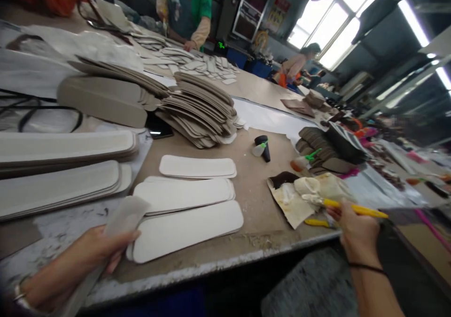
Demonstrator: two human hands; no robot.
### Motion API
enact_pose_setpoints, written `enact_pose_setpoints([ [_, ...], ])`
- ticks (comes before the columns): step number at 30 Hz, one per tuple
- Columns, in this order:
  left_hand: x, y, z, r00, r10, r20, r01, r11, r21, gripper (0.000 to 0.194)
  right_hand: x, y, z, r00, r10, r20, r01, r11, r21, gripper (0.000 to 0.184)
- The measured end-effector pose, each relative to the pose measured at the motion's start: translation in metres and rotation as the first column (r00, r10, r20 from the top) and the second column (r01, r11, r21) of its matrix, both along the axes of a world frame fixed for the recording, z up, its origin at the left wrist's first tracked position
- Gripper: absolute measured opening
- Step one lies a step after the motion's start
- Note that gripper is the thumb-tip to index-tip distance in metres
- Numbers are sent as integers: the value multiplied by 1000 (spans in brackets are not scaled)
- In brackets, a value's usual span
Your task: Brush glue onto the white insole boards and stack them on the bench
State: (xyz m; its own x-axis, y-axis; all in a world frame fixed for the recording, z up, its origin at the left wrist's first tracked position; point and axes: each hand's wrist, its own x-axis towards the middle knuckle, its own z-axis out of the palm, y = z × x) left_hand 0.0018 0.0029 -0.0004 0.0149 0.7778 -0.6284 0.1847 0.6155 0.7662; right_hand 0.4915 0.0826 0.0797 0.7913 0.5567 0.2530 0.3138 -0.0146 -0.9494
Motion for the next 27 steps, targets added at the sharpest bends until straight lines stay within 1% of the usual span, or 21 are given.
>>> enact_pose_setpoints([
  [2,0,0,4,999,24,36,-23,1000,-9,44,-42,-14,-11,989,93,-111,-99,994,-52,21],
  [3,0,1,6,999,28,45,-28,1000,-7,43,-70,-23,-17,941,231,-249,-257,963,-77,22],
  [4,0,1,8,998,30,59,-30,1000,-6,43,-101,-34,-22,889,321,-325,-356,933,-50,31],
  [5,0,1,9,997,29,74,-28,1000,-5,43,-134,-43,-27,836,404,-372,-453,890,-51,37],
  [7,0,0,12,995,27,99,-26,1000,-8,43,-196,-60,-35,707,556,-436,-638,768,-55,37],
  [9,-1,-1,13,993,30,115,-29,999,-14,42,-242,-69,-43,592,664,-457,-759,650,-40,35],
  [10,-1,-1,13,992,35,121,-34,999,-16,41,-256,-71,-46,551,699,-456,-798,601,-43,35],
  [11,-1,-1,13,991,41,128,-40,999,-18,41,-265,-73,-49,524,723,-450,-824,565,-51,34],
  [12,-2,-1,12,990,51,134,-49,999,-18,40,-269,-73,-52,511,737,-441,-838,541,-67,34],
  [13,-2,-1,10,988,61,143,-59,998,-18,39,-269,-73,-55,511,745,-428,-844,529,-87,33],
  [15,-2,0,7,983,80,164,-79,997,-17,37,-264,-72,-56,538,751,-383,-836,533,-129,33],
  [18,-3,0,3,977,91,195,-89,996,-18,36,-260,-74,-51,575,761,-301,-817,555,-157,30],
  [20,-3,-1,2,974,81,209,-80,997,-15,35,-265,-77,-46,573,768,-284,-818,555,-151,28],
  [22,-4,-2,2,974,68,214,-67,998,-11,36,-275,-79,-43,556,775,-301,-829,542,-135,28],
  [25,-5,-2,3,977,60,205,-59,998,-13,37,-288,-79,-45,531,779,-333,-844,521,-128,30],
  [27,-5,-2,4,980,53,192,-51,999,-16,37,-291,-77,-48,545,772,-326,-836,529,-144,31],
])
